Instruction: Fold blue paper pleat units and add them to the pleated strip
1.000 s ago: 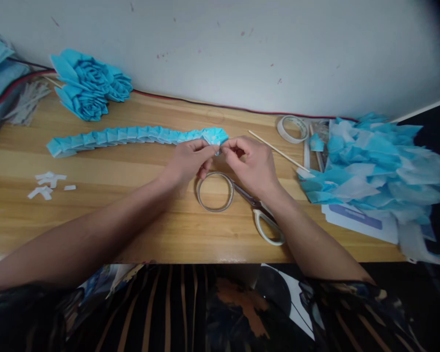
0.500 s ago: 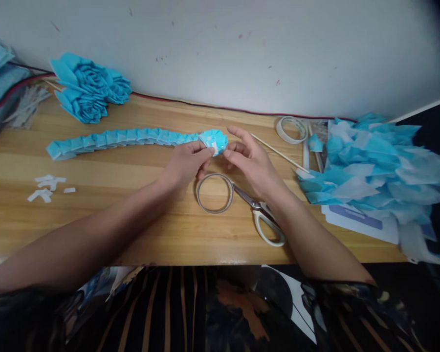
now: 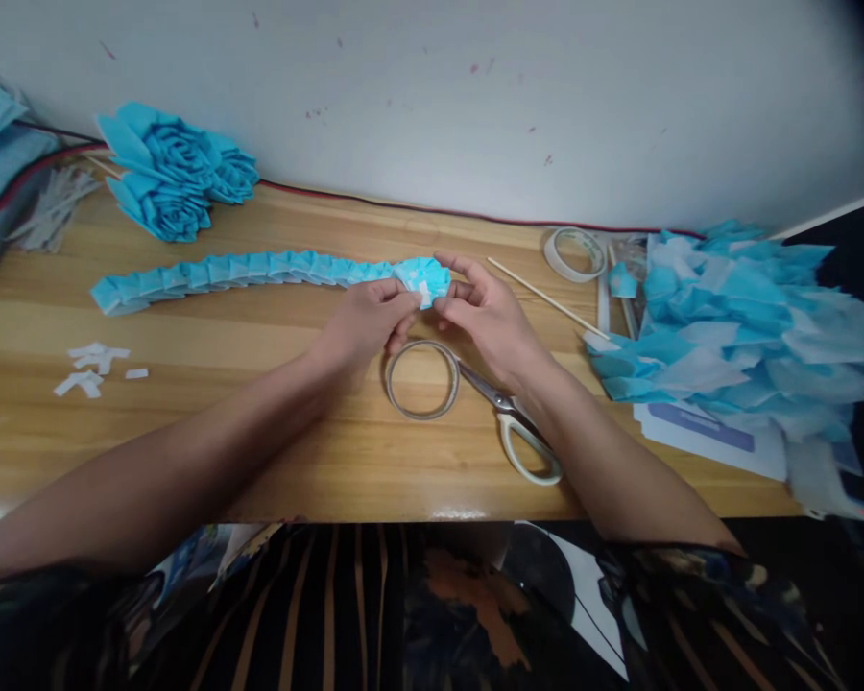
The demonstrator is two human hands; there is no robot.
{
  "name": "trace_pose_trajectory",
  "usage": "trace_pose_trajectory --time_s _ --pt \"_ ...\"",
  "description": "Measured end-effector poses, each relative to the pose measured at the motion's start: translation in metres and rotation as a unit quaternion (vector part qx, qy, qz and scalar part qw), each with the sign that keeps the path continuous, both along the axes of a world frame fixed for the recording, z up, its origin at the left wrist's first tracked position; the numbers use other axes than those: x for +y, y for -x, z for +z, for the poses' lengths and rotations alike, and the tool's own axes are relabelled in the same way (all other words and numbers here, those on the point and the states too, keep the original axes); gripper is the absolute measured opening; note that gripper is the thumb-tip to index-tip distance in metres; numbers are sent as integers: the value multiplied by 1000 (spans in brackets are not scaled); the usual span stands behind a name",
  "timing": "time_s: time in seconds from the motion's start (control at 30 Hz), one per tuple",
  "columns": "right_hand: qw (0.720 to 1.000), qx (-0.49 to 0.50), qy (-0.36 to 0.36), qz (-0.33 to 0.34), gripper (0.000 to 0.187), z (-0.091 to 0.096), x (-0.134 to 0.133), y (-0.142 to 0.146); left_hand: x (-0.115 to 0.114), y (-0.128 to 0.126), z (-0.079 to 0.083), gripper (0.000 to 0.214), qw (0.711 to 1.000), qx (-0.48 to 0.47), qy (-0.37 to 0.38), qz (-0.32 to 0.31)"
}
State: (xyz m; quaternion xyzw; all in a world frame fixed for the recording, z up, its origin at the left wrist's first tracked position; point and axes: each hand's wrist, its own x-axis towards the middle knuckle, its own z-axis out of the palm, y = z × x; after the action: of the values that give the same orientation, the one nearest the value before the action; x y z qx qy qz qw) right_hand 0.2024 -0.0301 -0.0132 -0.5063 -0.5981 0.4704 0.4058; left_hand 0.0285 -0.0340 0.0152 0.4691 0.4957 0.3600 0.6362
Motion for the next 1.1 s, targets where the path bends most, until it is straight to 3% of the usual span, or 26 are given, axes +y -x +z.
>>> trace_pose_trajectory --time_s 0.13,0.37,0.73,0.87,1.0,1.1 --pt "1000 -8 -12 -10 55 -2 1 -3 2 1 3 42 998 -26 52 -14" --pt "1000 1 -8 -19 57 3 -1 -4 2 3 5 33 996 -42 76 5" --pt "1000 12 13 3 63 5 -4 -4 4 2 -1 38 998 -51 40 23" --pt "999 24 37 -15 51 13 -2 -11 3 2 -2 40 998 -34 26 39" --pt "993 -52 -58 -87 32 18 -1 -14 2 1 -1 41 999 -35 16 38" --pt "963 -154 -177 -130 12 22 -7 -8 1 0 0 40 998 -43 24 46"
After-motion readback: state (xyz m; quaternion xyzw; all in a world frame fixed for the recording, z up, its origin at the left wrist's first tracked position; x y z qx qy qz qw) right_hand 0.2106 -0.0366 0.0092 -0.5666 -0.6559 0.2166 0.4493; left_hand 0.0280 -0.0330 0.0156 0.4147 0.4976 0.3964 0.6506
